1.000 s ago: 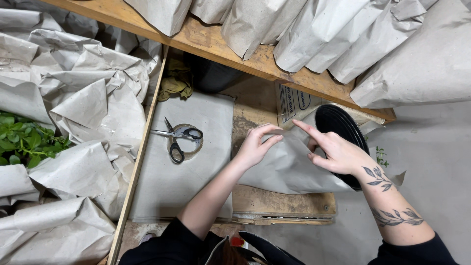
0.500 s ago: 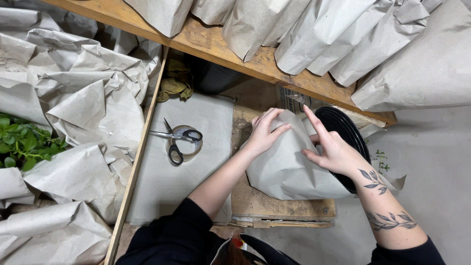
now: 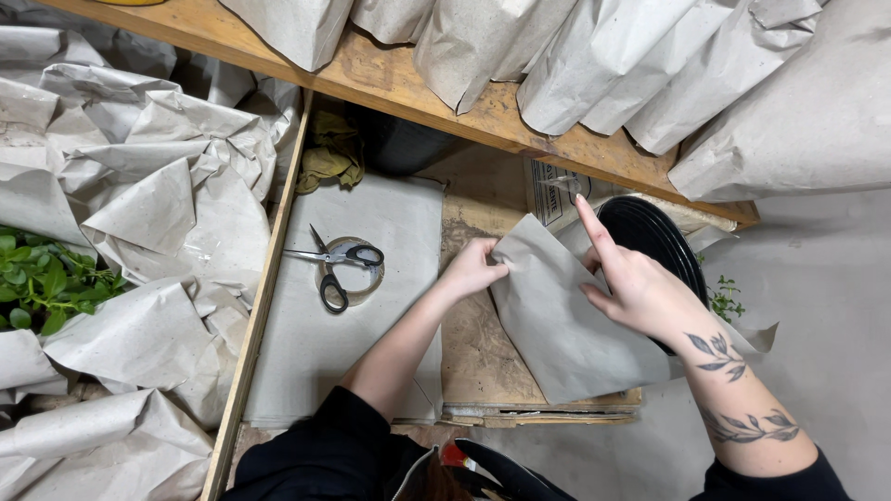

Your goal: The person wraps a black plastic pot in a sheet of paper by hand, securing the paper with tape and using scissors to cut the tape and paper.

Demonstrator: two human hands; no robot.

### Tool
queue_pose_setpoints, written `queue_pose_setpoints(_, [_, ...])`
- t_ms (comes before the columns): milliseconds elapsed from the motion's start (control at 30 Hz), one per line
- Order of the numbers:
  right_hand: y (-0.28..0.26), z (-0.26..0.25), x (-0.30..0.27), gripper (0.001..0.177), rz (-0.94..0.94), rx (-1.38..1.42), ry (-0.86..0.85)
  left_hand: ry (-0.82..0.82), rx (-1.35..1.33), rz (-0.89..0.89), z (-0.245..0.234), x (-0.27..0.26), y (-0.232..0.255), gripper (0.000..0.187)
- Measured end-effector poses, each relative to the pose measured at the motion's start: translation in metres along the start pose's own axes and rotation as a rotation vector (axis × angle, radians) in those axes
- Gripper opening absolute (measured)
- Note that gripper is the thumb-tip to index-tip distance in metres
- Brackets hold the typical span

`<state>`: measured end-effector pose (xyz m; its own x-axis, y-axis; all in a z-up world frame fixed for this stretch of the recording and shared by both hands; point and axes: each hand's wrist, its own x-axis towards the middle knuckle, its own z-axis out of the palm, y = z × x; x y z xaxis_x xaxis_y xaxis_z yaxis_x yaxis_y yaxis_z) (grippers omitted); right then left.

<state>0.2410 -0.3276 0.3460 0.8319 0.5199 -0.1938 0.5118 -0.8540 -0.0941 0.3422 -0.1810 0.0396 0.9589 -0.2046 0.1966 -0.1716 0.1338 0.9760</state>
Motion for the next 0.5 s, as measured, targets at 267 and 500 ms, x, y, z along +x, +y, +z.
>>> queue_pose_setpoints(267, [-0.003,0.016,-0.015,0.117,0.095,-0.144,0.107,0.095,0.016,-0.052,0.031,0.018,-0.020,0.019])
queue_pose_setpoints(500, [0.022,0.041,-0.019,0.114,0.073,-0.059,0.222,0.088,0.057,-0.079,0.046,0.006,0.025,0.029])
